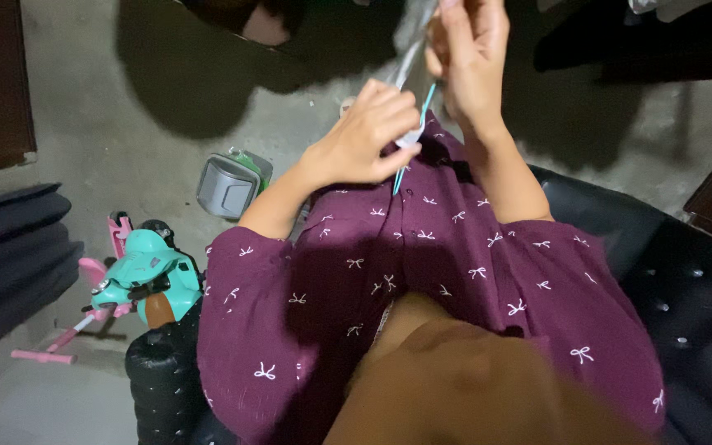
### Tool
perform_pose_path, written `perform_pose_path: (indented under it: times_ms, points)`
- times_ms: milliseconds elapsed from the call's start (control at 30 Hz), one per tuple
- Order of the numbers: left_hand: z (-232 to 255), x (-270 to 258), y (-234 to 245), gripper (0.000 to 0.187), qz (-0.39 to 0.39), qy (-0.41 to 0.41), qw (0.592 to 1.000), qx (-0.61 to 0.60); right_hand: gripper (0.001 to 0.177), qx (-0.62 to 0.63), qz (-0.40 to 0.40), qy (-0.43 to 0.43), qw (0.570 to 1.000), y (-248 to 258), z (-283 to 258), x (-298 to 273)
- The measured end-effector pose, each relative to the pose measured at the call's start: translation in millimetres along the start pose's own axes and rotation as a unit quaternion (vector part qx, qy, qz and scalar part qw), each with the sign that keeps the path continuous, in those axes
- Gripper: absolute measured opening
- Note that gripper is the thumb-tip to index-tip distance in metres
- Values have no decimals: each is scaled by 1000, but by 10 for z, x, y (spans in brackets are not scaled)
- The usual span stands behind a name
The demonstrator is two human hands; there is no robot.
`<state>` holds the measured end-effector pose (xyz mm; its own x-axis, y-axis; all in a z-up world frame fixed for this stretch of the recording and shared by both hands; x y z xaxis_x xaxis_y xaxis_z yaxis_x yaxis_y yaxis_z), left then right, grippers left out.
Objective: The person hangs various items of clothing, including underwear, socks, and a top, onto plastic hangers and places them on a garment rack.
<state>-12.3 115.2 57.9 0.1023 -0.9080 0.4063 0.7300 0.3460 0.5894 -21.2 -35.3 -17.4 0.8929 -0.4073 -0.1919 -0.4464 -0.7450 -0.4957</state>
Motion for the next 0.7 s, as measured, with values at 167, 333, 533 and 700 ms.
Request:
perform_pose_path:
  times_ms: [167, 333, 533, 700]
  points:
    - [-205, 54, -100, 35, 79, 45, 994, 53, 15, -159, -24, -1, 987, -57, -157, -48]
    - [-209, 161, -17, 45, 158, 55, 983, 69, 18, -181, -7, 8, 983, 219, -199, 76]
    - [-397, 106, 135, 38, 217, 101, 969, 60, 23, -192, 22, -48, 980, 504, -100, 201]
    - [-700, 157, 185, 35, 247, 104, 961, 72, 29, -30, 71, 14, 997, 1005, 285, 458]
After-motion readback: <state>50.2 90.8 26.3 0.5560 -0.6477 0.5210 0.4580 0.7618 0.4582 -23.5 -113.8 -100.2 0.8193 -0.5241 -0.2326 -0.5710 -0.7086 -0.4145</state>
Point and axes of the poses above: each hand's wrist, its own x-axis towards the middle knuckle, its own y-axis out of the back of the hand, z = x × y, the point moved 8 cm from there along x, towards the middle knuckle, and after that the axes turned 7 degrees about -y, right-handed, at the moved point
